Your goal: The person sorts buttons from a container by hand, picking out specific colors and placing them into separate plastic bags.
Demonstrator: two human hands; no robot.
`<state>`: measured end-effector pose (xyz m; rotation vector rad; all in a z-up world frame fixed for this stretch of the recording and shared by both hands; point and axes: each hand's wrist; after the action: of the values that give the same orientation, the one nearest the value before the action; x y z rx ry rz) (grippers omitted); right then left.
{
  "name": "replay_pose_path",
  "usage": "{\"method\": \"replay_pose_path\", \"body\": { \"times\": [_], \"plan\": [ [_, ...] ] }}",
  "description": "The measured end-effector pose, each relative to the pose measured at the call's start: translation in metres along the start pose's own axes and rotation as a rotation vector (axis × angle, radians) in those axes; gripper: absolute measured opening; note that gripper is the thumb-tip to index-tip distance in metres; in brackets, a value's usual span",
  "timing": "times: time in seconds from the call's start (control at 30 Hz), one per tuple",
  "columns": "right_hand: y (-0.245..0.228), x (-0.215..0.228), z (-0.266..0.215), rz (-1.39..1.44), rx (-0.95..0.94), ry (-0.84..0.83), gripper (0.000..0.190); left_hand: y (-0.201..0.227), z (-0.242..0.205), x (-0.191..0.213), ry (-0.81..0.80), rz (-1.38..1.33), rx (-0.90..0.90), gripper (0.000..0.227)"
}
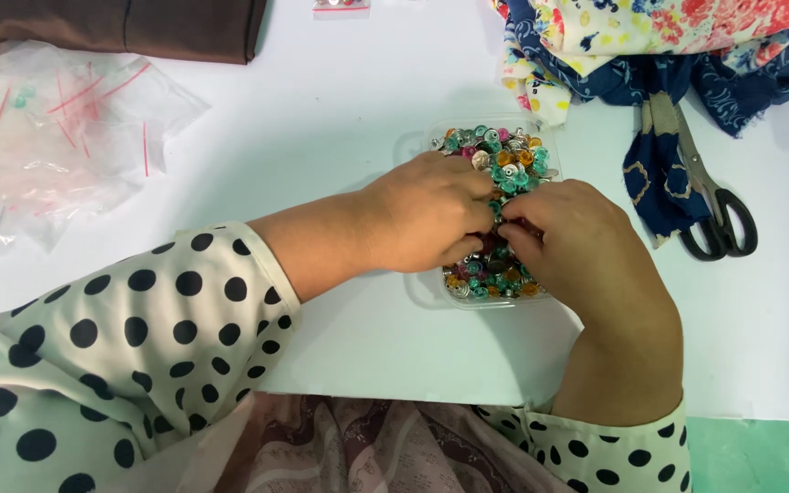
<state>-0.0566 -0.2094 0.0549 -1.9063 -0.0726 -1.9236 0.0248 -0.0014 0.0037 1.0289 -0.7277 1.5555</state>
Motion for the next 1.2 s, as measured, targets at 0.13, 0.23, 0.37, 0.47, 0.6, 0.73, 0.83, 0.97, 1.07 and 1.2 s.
{"method": "replay_pose_path", "body": {
  "times": [0.13, 0.23, 0.37, 0.47, 0.6, 0.73, 0.83, 0.97, 1.07, 1.2],
  "plan": [
    [0.004, 0.006, 0.0, 0.139, 0.116, 0.172, 0.007, 0.01, 0.004, 0.012, 0.171, -0.105, -0.018, 0.014],
    [0.018, 0.005, -0.006, 0.148, 0.114, 0.265, 0.008, 0.023, 0.005, 0.009, 0.147, -0.206, -0.089, 0.013],
    [0.017, 0.003, -0.002, 0.115, 0.072, 0.263, 0.007, 0.027, 0.005, -0.006, -0.027, -0.064, -0.088, 0.017],
    [0.015, 0.001, -0.001, 0.137, 0.087, 0.28, 0.013, 0.017, 0.008, -0.01, 0.117, 0.041, -0.051, 0.004],
    [0.008, 0.011, 0.0, 0.174, 0.046, 0.172, 0.007, 0.01, 0.005, -0.004, 0.129, 0.138, 0.04, 0.002],
    [0.019, 0.009, -0.006, 0.176, 0.08, 0.217, 0.011, 0.021, 0.009, -0.003, 0.119, 0.06, 0.019, 0.01],
    [0.012, 0.009, -0.006, 0.197, 0.062, 0.244, 0.011, 0.029, 0.016, -0.017, 0.034, 0.007, -0.028, 0.023],
    [0.012, 0.01, -0.003, 0.145, -0.001, 0.203, 0.016, 0.034, 0.027, -0.024, -0.07, 0.071, -0.021, 0.015],
    [0.015, 0.008, -0.002, 0.139, -0.012, 0.221, 0.017, 0.041, 0.032, -0.026, -0.023, 0.117, 0.026, 0.015],
    [0.016, 0.006, -0.001, 0.101, -0.027, 0.198, 0.019, 0.043, 0.036, -0.029, -0.029, 0.219, 0.053, 0.014]
  ]
}}
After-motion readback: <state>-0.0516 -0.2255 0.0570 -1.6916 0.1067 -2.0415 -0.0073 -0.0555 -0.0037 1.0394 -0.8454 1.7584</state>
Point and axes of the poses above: each hand's wrist, its own z-axis towards the middle knuckle, its own x-axis out of the back of the hand, y = z × x, and after that the axes turned 1 degree about z, right-handed
